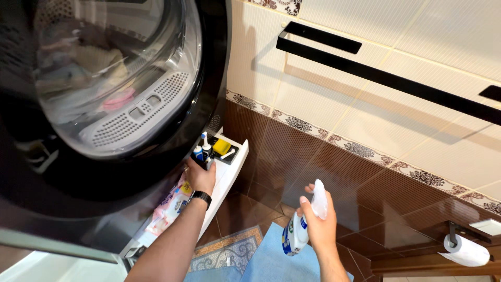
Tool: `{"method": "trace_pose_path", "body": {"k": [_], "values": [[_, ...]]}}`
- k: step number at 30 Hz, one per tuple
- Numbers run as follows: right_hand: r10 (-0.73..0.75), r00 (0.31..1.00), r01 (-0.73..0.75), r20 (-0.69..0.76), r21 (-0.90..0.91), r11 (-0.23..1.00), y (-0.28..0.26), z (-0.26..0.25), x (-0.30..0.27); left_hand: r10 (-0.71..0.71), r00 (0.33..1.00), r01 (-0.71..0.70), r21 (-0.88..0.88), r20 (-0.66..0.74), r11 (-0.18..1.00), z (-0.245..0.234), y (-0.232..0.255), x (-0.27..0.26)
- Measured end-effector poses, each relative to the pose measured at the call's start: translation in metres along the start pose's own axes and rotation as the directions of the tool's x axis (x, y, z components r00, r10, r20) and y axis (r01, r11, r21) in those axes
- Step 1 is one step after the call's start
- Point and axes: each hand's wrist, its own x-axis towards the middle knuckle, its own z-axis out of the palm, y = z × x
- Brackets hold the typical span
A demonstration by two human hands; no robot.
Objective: The person sprays a bathroom mirror with cleaning solution, wipes it with a blue cloth, and then uses a paper towel to dry the surface. They also spray the wall near the washing machine and sink area.
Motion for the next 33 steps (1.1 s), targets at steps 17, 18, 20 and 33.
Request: {"method": "trace_pose_path", "body": {"k": [17, 18, 20, 33], "values": [[-0.021, 1.0, 0.021, 0.004, 0.061, 0.998, -0.005, 0.034, 0.028, -0.115, 0.966, 0.079, 0.16, 0.23, 0.984, 0.006, -0.007, 0.028], [-0.021, 1.0, 0.021, 0.01, 0.069, 0.997, -0.005, 0.034, 0.03, -0.055, 0.974, 0.028, 0.125, 0.221, 0.992, 0.004, -0.006, 0.027], [-0.036, 0.999, 0.035, 0.012, 0.067, 0.997, -0.005, 0.033, 0.03, 0.059, 0.978, -0.072, 0.061, 0.198, 0.996, -0.004, -0.003, 0.022], [-0.021, 1.0, 0.02, 0.003, 0.099, 0.995, -0.012, 0.038, 0.03, 0.116, 0.953, -0.072, -0.162, 0.279, 0.984, -0.072, 0.04, -0.02]]}}
